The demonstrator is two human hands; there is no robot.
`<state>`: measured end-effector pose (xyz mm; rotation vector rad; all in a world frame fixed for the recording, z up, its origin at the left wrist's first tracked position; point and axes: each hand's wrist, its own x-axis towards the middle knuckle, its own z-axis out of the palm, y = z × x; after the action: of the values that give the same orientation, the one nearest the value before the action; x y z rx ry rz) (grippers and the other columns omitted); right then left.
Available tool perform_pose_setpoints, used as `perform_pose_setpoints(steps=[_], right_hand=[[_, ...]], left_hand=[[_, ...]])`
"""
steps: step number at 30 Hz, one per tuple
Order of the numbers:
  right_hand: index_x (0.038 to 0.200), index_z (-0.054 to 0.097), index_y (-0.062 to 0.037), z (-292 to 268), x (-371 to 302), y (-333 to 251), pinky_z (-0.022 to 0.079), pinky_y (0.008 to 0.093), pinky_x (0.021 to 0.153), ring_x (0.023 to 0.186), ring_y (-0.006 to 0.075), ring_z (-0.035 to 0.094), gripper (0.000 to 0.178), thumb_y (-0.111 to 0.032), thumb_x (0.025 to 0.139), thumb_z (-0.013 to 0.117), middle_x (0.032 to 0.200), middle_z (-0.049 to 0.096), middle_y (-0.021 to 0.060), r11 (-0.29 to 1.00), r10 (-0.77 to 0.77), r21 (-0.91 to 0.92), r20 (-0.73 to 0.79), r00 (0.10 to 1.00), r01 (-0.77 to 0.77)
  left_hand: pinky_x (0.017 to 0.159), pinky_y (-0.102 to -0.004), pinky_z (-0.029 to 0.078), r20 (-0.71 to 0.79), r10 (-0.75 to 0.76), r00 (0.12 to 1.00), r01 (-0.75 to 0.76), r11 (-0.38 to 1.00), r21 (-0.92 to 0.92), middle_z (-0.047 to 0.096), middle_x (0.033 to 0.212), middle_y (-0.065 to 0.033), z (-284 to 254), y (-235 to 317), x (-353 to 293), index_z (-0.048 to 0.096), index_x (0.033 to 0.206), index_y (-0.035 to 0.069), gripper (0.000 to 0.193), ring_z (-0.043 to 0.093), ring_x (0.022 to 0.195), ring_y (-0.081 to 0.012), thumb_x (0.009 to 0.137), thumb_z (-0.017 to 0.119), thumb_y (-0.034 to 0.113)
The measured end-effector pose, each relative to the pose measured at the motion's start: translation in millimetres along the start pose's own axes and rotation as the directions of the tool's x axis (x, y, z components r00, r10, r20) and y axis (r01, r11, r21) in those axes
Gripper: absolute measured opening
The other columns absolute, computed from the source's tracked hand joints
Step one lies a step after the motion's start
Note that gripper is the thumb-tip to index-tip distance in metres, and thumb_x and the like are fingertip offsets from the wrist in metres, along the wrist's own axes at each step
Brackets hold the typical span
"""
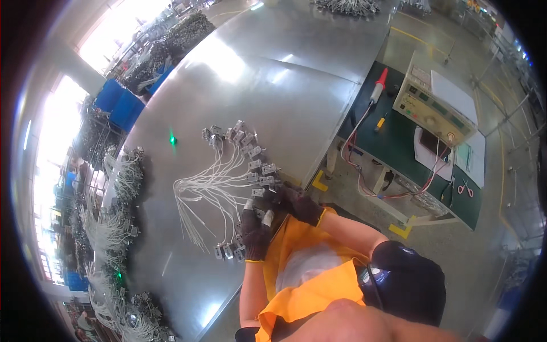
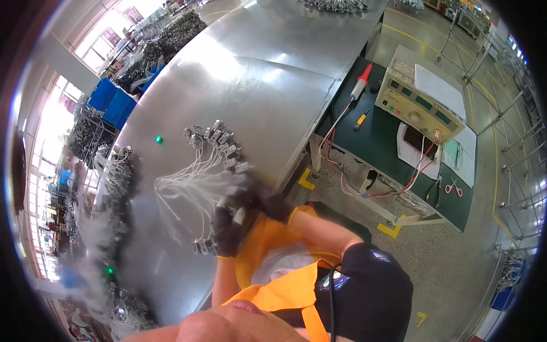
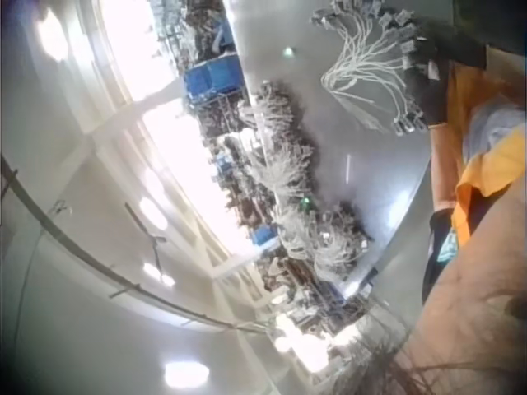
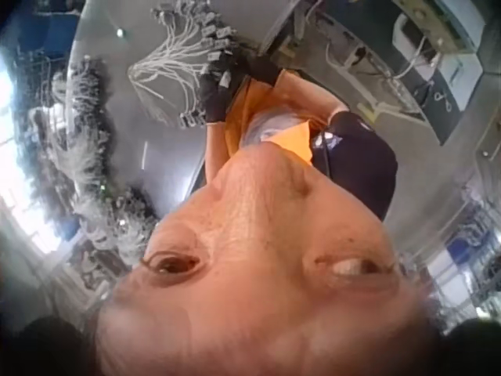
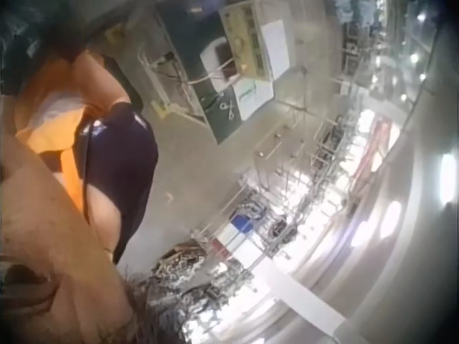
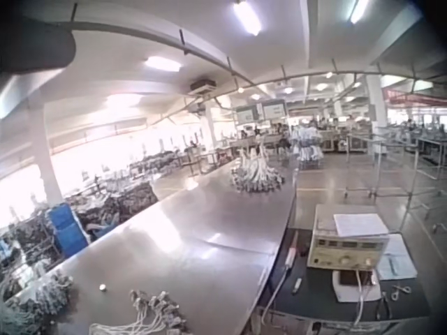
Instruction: Assembling a wire harness by manually inserting individual electrical wires into a connector block at a workstation.
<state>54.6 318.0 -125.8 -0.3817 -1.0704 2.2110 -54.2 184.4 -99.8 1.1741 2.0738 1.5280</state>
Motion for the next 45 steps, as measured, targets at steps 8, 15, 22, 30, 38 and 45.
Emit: perform_pose_setpoints(steps=[8, 15, 22, 30, 38, 45], right_hand=[[0.123, 0.059, -0.0044, 3, -67, -36, 0.054, 0.0268, 0.067, 0.072, 0.014, 0.064, 0.03, -0.022, 0.101, 0.05, 0.095, 0.07, 0.0094, 0.92, 0.338, -0.187, -0.074, 0.938, -0.346], [0.125, 0.057, -0.002, -1, -71, -29, 0.056, 0.0302, 0.072, 0.079, 0.0181, 0.067, 0.031, -0.021, 0.101, 0.05, 0.102, 0.07, 0.0136, 0.917, 0.298, -0.273, -0.014, 0.955, -0.29], [0.123, 0.058, -0.0035, 13, -67, -27, 0.055, 0.0264, 0.062, 0.069, 0.0137, 0.066, 0.028, -0.017, 0.1, 0.053, 0.094, 0.069, 0.0092, 0.872, 0.329, -0.382, -0.007, 0.944, -0.306], [0.116, 0.064, -0.005, 21, -61, -9, 0.05, 0.023, 0.051, 0.061, 0.0107, 0.064, 0.022, -0.015, 0.098, 0.057, 0.091, 0.069, 0.0054, 0.9, 0.188, -0.395, -0.027, 0.982, -0.183], [0.118, 0.065, -0.0047, 16, -77, -27, 0.052, 0.0234, 0.056, 0.063, 0.0093, 0.063, 0.025, -0.016, 0.095, 0.062, 0.095, 0.069, 0.0043, 0.866, 0.251, -0.426, -0.085, 0.964, -0.263], [0.12, 0.064, -0.0033, 19, -72, -27, 0.052, 0.0231, 0.055, 0.063, 0.01, 0.064, 0.027, -0.014, 0.096, 0.06, 0.099, 0.071, 0.0058, 0.871, 0.237, -0.427, -0.069, 0.969, -0.244]], left_hand=[[0.085, -0.0437, 0.049, 0.076, 0.317, 0.945, -0.313, 0.814, 0.489, 0.057, 0.111, -0.0207, -11, -1, 2, 0.05, 0.129, 0.001, 0.05, 0.059, 0.098, -0.0372, 0.087, 0.069, 0.02], [0.089, -0.0418, 0.049, 0.058, -0.253, 0.966, 0.243, 0.803, -0.545, 0.057, 0.116, -0.0214, -1, -60, -1, 0.045, 0.135, 0.0, 0.06, 0.059, 0.104, -0.0349, 0.086, 0.07, 0.025], [0.101, -0.0408, 0.044, 0.08, -0.029, 0.996, 0.002, 0.946, 0.324, 0.053, 0.129, -0.0249, -14, 29, -3, 0.039, 0.14, -0.001, 0.064, 0.054, 0.122, -0.0374, 0.087, 0.069, 0.021], [0.104, -0.0408, 0.042, 0.17, 0.009, 0.985, -0.064, 0.945, 0.32, 0.049, 0.135, -0.0258, -25, 20, 0, 0.038, 0.142, -0.001, 0.065, 0.05, 0.126, -0.0378, 0.091, 0.068, 0.026], [0.103, -0.0413, 0.043, 0.242, 0.098, 0.965, -0.137, 0.979, 0.152, 0.051, 0.134, -0.0246, -33, 19, 7, 0.039, 0.143, 0.001, 0.066, 0.053, 0.124, -0.0361, 0.09, 0.069, 0.027], [0.101, -0.04, 0.044, 0.17, 0.123, 0.978, -0.175, 0.927, 0.331, 0.055, 0.131, -0.0246, -28, 29, -1, 0.038, 0.142, -0.001, 0.066, 0.055, 0.122, -0.034, 0.09, 0.069, 0.025]])
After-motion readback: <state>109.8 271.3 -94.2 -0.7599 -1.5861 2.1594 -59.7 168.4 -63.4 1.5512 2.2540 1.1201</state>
